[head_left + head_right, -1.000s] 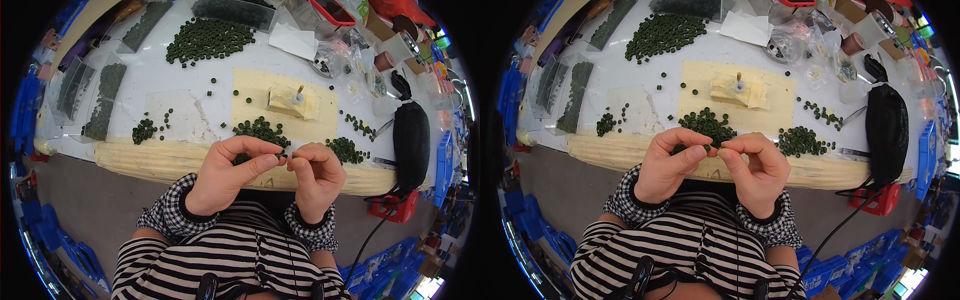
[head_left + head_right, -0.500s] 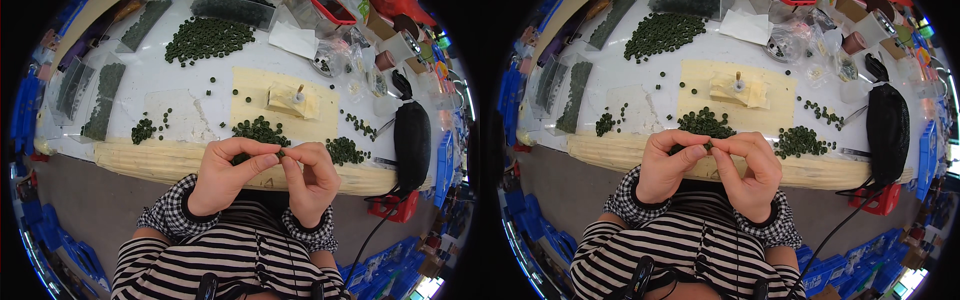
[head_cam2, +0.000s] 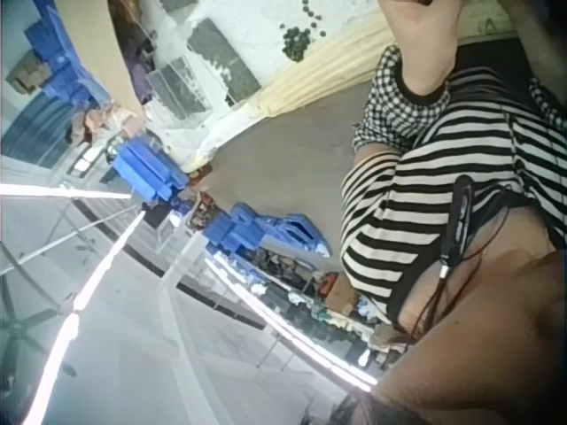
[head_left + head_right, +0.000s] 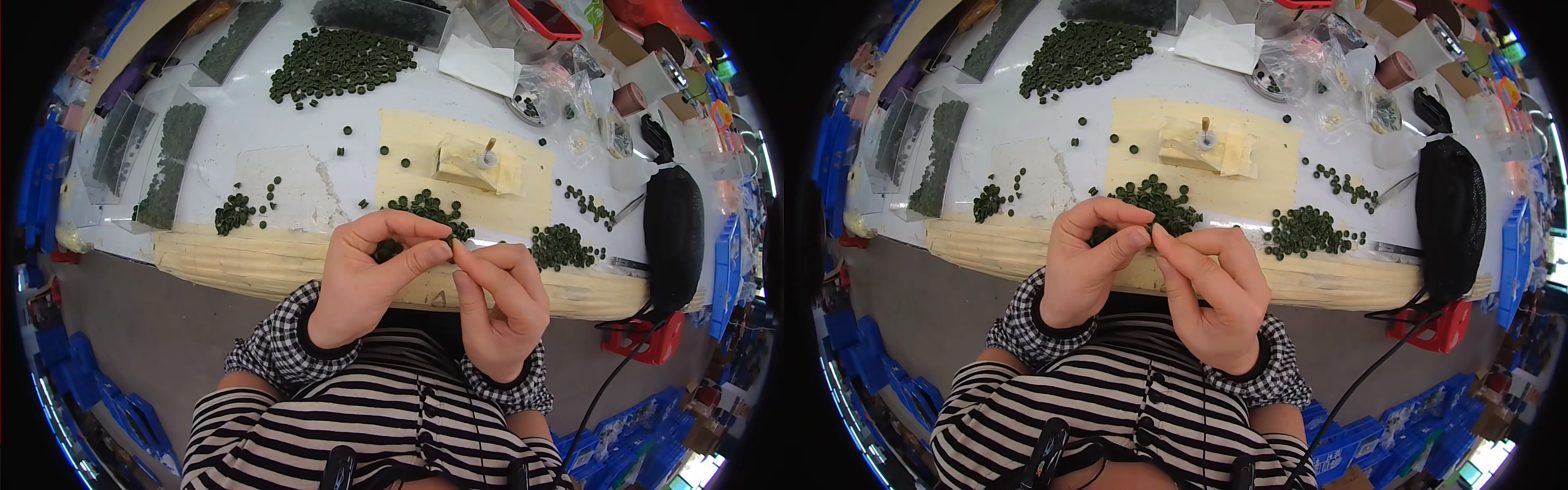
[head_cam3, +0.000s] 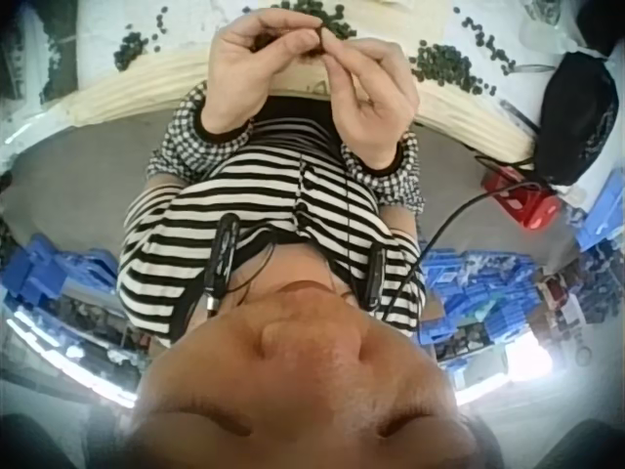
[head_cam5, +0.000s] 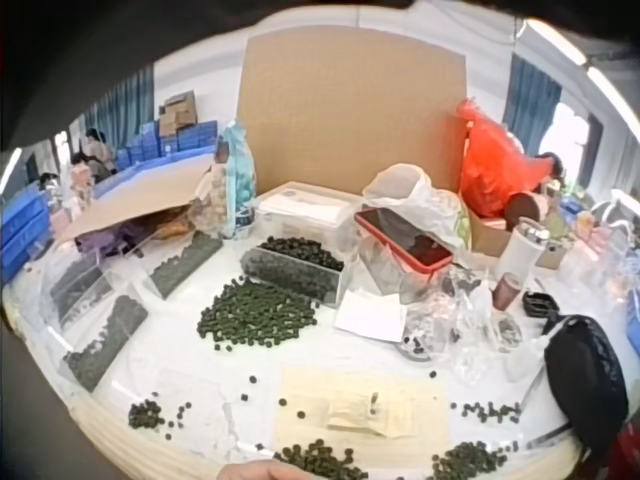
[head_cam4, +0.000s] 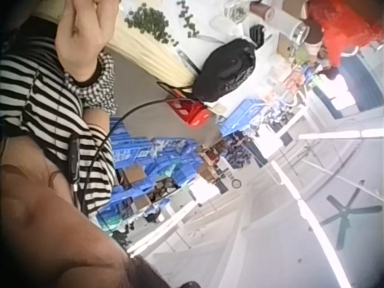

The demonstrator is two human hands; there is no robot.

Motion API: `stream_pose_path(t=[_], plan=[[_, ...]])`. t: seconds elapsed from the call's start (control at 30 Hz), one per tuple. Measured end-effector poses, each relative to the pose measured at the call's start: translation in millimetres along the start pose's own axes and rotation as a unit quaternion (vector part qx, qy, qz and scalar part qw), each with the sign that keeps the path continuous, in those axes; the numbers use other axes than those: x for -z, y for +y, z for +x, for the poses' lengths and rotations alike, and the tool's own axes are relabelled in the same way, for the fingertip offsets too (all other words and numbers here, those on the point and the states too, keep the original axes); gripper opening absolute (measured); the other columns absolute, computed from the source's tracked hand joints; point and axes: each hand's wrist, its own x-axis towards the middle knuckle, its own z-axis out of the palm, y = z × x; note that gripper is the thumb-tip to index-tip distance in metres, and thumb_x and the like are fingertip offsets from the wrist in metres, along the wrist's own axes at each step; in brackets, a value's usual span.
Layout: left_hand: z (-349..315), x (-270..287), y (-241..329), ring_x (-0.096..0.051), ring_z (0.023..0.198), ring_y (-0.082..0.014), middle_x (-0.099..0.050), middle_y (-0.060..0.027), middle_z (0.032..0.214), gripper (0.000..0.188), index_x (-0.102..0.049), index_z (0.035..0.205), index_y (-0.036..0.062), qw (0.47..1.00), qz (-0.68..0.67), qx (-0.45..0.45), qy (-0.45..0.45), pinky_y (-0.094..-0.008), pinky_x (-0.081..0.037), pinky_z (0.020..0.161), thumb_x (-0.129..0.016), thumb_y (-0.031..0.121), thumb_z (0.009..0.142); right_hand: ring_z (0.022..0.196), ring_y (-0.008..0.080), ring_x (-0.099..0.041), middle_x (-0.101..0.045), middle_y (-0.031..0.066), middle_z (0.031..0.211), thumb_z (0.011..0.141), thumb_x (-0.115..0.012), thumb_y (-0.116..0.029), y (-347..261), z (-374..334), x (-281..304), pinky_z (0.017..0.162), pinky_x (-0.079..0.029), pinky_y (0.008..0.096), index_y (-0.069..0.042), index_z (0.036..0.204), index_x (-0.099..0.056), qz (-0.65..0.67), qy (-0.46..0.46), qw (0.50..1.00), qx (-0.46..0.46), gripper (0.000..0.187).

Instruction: Inspecting and sorting small green plastic parts on a factory workbench.

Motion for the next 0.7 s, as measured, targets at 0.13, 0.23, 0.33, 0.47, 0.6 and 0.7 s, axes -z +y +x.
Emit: stream_pose_path(t=[0.13,0.23,0.33,0.47,0.6,0.7], plan=[[4,0,-5,-0.05,0.067,-0.0044,-0.061,-0.0003,0.074,0.015,-0.07,0.096,0.0002,0.992,0.082,-0.091,-0.009,-0.019,-0.04,0.063,-0.07,0.002,0.081,0.072,0.0152,-0.056,-0.06,0.0089,0.084,0.077,-0.066,0.008,2,-1,3,0.06,-0.044,0.0225,0.002,0.104,-0.068,0.086,-0.009,0.995,-0.052,0.028],[4,1,-3,-0.041,0.06,-0.0041,-0.049,0.0037,0.064,0.017,-0.071,0.097,0.0017,0.98,0.144,-0.134,-0.018,-0.0193,-0.034,0.057,-0.07,0.001,0.08,0.072,0.0142,-0.056,-0.06,0.009,0.085,0.079,-0.065,0.008,2,-2,4,0.061,-0.045,0.0218,0.002,0.105,-0.067,0.095,-0.008,0.993,-0.069,0.027],[2,4,-2,-0.036,0.056,-0.0043,-0.039,0.0058,0.058,0.021,-0.071,0.098,0.003,0.967,0.202,-0.156,-0.019,-0.0195,-0.03,0.054,-0.072,0.0,0.078,0.072,0.0141,-0.056,-0.06,0.0088,0.085,0.079,-0.065,0.008,3,-2,5,0.062,-0.045,0.0218,0.002,0.105,-0.067,0.084,-0.009,0.994,-0.064,0.027],[4,7,-1,-0.037,0.053,-0.006,-0.039,0.0038,0.055,0.023,-0.072,0.097,0.0048,0.938,0.272,-0.215,-0.013,-0.0204,-0.03,0.05,-0.073,-0.001,0.075,0.072,0.0138,-0.056,-0.061,0.0086,0.085,0.079,-0.066,0.007,5,-3,5,0.062,-0.045,0.0216,0.002,0.106,-0.067,0.099,-0.019,0.993,-0.06,0.027],[2,3,3,-0.04,0.05,-0.0086,-0.042,0.0002,0.053,0.023,-0.072,0.096,0.0054,0.876,0.365,-0.314,0.002,-0.0224,-0.031,0.046,-0.073,0.0,0.074,0.072,0.0136,-0.056,-0.061,0.0083,0.084,0.079,-0.066,0.007,6,-6,6,0.061,-0.044,0.0215,0.002,0.106,-0.067,0.142,-0.03,0.985,-0.092,0.027],[1,5,5,-0.039,0.05,-0.0084,-0.042,0.0005,0.053,0.023,-0.073,0.095,0.0059,0.859,0.39,-0.331,-0.012,-0.023,-0.029,0.045,-0.074,0.0,0.073,0.071,0.0134,-0.055,-0.061,0.0082,0.085,0.079,-0.065,0.007,6,-7,7,0.06,-0.044,0.0216,0.002,0.106,-0.067,0.137,-0.041,0.986,-0.091,0.028]])
